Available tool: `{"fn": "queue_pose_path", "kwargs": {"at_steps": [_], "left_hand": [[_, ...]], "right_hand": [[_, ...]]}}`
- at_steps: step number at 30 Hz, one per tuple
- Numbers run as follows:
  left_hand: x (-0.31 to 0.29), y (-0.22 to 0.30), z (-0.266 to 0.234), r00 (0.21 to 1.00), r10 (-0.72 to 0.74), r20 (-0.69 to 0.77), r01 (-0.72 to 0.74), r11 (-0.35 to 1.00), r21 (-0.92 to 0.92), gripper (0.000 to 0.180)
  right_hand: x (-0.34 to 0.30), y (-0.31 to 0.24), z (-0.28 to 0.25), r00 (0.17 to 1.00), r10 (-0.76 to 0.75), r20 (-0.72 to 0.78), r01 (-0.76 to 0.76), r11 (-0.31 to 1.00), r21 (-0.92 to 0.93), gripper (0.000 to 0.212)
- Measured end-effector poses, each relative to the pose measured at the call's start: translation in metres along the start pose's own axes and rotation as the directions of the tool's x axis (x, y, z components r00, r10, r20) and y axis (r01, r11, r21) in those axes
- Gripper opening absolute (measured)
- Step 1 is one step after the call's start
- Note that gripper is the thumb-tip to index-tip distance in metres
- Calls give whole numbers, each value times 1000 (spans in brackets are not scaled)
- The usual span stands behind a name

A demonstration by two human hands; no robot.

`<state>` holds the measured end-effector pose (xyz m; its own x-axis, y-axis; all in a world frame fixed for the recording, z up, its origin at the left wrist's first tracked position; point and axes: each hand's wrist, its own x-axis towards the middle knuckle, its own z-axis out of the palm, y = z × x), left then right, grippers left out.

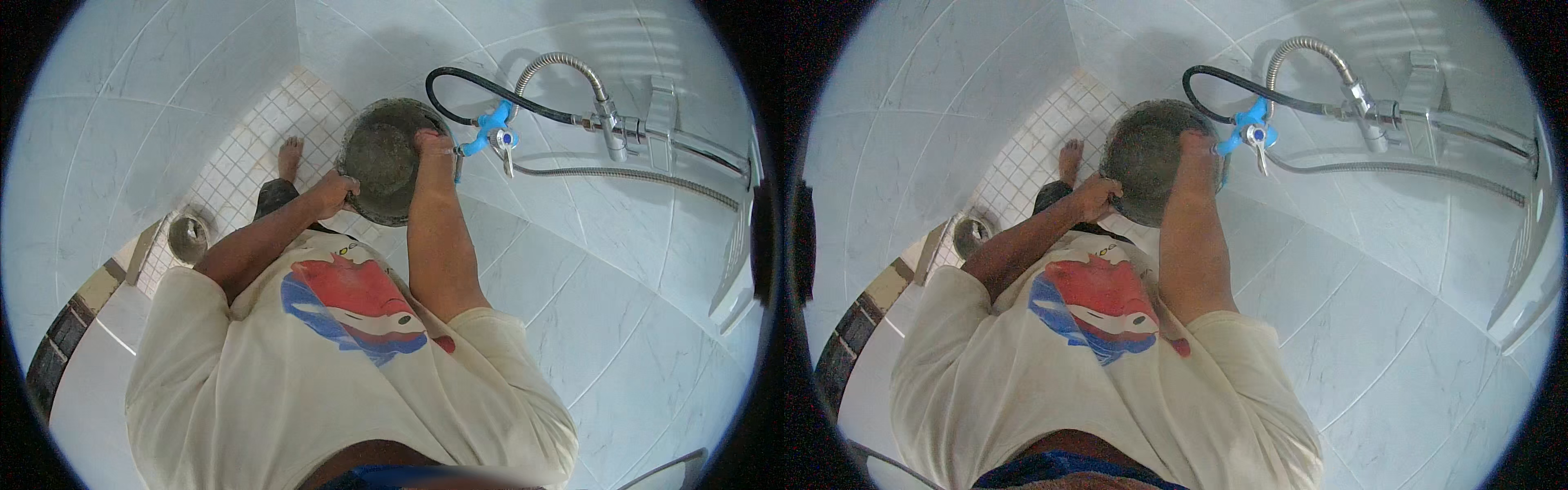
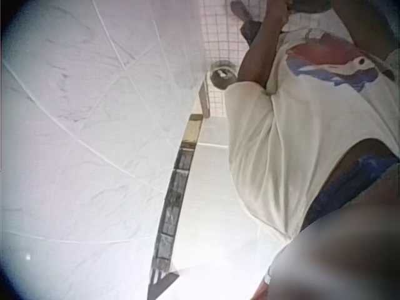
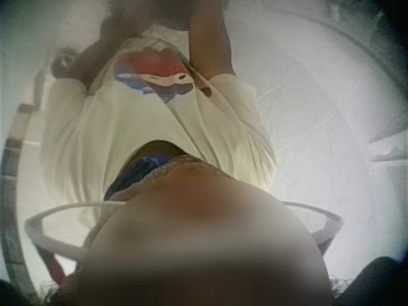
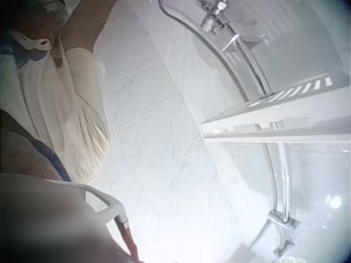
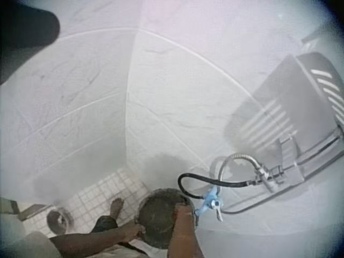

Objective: The person scrubs a tiled wall with a sponge, then picks up a bucket and fills it with water from a shower faucet. They carry the bucket out of the bathroom and place it on the floor, then open a purple plastic container.

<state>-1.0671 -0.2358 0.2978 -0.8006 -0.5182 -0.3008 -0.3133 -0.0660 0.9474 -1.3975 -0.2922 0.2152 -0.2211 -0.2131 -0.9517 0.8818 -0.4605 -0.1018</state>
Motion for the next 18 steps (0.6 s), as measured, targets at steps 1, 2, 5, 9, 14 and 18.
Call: {"fn": "queue_pose_path", "kwargs": {"at_steps": [1,2,5,9,14,18], "left_hand": [[0,-15,5,997,-63,-49,47,958,-284,41],[-3,-21,6,994,-65,-89,36,954,-298,40],[1,-14,1,994,72,-78,-63,992,110,39],[0,-4,-8,999,39,-9,-36,974,222,41],[-1,5,0,986,-119,-112,56,890,-452,42],[-6,4,4,985,-118,-125,-7,697,-717,41]], "right_hand": [[-22,21,7,998,-24,-66,24,1000,-7,24],[-46,45,15,990,-50,-130,47,999,-22,24],[-55,48,4,996,-54,-71,46,993,-107,19],[-81,46,-4,997,-71,11,69,891,-449,3],[-132,42,2,990,-94,105,140,583,-800,15],[-148,42,-4,980,-72,185,198,448,-872,17]]}}
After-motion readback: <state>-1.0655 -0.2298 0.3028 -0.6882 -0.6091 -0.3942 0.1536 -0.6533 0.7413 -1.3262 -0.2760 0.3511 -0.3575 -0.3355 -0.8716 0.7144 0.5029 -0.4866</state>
